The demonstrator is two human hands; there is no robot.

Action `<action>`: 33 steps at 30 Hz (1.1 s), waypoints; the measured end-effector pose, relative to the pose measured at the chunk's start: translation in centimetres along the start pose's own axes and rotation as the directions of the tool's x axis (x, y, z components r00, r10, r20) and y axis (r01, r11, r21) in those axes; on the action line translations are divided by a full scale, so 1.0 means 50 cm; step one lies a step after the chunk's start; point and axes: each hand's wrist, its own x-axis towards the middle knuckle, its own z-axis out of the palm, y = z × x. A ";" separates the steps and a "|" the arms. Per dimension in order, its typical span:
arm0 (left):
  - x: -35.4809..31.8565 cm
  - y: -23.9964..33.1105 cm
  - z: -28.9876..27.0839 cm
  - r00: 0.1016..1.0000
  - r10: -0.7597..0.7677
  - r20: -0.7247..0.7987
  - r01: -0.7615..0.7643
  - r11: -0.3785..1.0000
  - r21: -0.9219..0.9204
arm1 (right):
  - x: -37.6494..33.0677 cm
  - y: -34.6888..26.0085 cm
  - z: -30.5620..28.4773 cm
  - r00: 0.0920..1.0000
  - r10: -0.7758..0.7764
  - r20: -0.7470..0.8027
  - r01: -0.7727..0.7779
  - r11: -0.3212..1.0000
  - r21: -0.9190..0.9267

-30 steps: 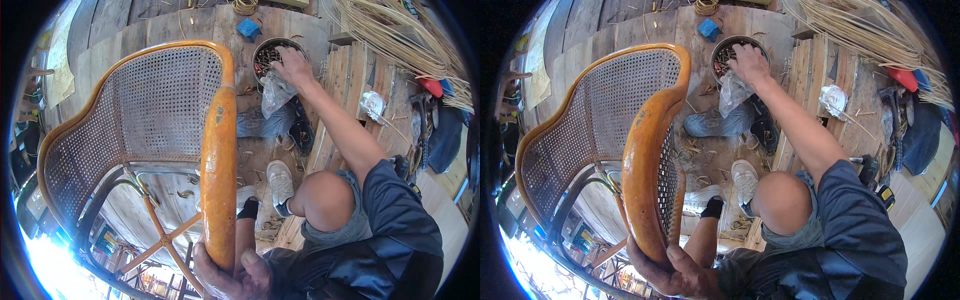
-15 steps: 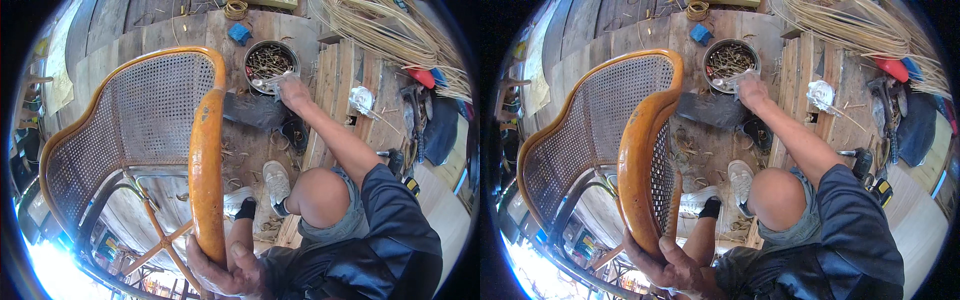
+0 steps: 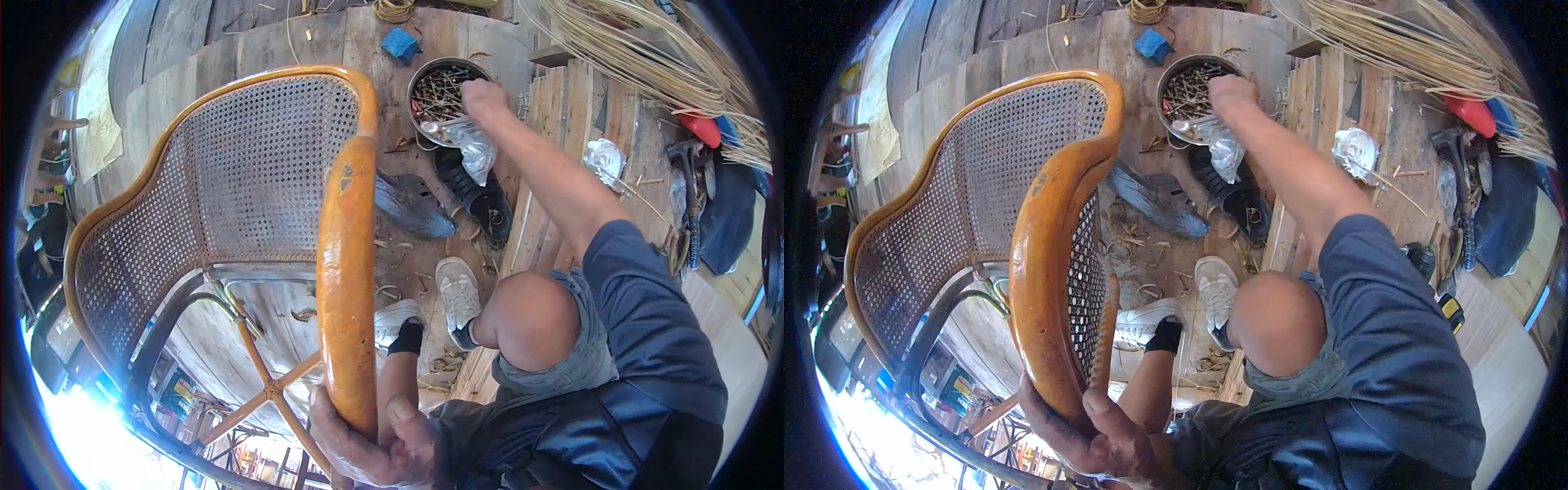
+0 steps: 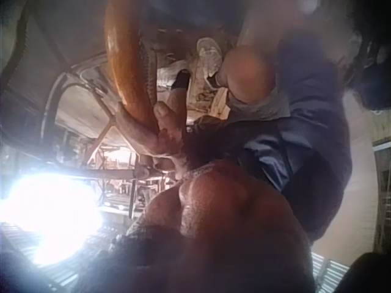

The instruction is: The person is repairing a rattan chair by sitting on the floor. They use a utility knife to trim the rattan, a hammer to drive in nails, and a power drill to secure joints. The person also handles thin rattan strips and a container of nails during the process.

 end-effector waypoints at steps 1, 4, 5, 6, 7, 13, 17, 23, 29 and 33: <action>-0.003 0.004 0.003 1.000 -0.010 -0.011 0.010 1.000 -0.029 | -0.002 -0.002 -0.017 0.998 -0.046 0.054 0.049 0.997 -0.060; -0.008 0.015 0.007 0.995 -0.077 -0.056 0.075 0.996 -0.045 | -0.020 0.004 -0.009 0.985 -0.170 -0.043 0.161 0.973 -0.168; -0.009 0.013 0.005 0.996 -0.075 -0.042 0.073 0.997 -0.027 | -0.027 0.004 -0.018 0.976 -0.218 -0.002 0.214 0.958 -0.191; -0.010 0.011 0.002 0.997 -0.072 -0.027 0.072 0.997 -0.010 | -0.022 0.005 -0.011 0.971 -0.237 0.013 0.235 0.951 -0.200; -0.010 0.010 -0.002 0.998 -0.064 -0.011 0.065 0.998 0.007 | -0.013 0.006 -0.010 0.967 -0.253 0.026 0.253 0.945 -0.205; -0.007 -0.004 -0.014 0.998 0.033 0.045 -0.037 0.995 0.089 | 0.009 0.028 0.020 0.968 -0.246 0.044 0.250 0.941 -0.228; 0.009 -0.023 -0.031 0.963 0.212 0.163 -0.228 0.970 0.084 | 0.001 0.031 -0.004 0.928 -0.368 -0.056 0.346 0.909 -0.232; 0.025 -0.033 -0.023 0.945 0.301 0.129 -0.319 0.934 0.161 | 0.014 0.055 -0.010 0.983 -0.094 -0.156 0.120 0.979 0.167; 0.005 -0.013 -0.032 0.978 0.128 0.165 -0.135 0.990 0.032 | 0.016 0.075 -0.001 0.989 0.025 -0.147 0.033 0.925 0.380; -0.006 -0.011 -0.018 0.995 0.051 0.085 -0.052 0.999 0.012 | 0.003 0.072 -0.017 0.983 0.027 -0.181 0.055 0.898 0.436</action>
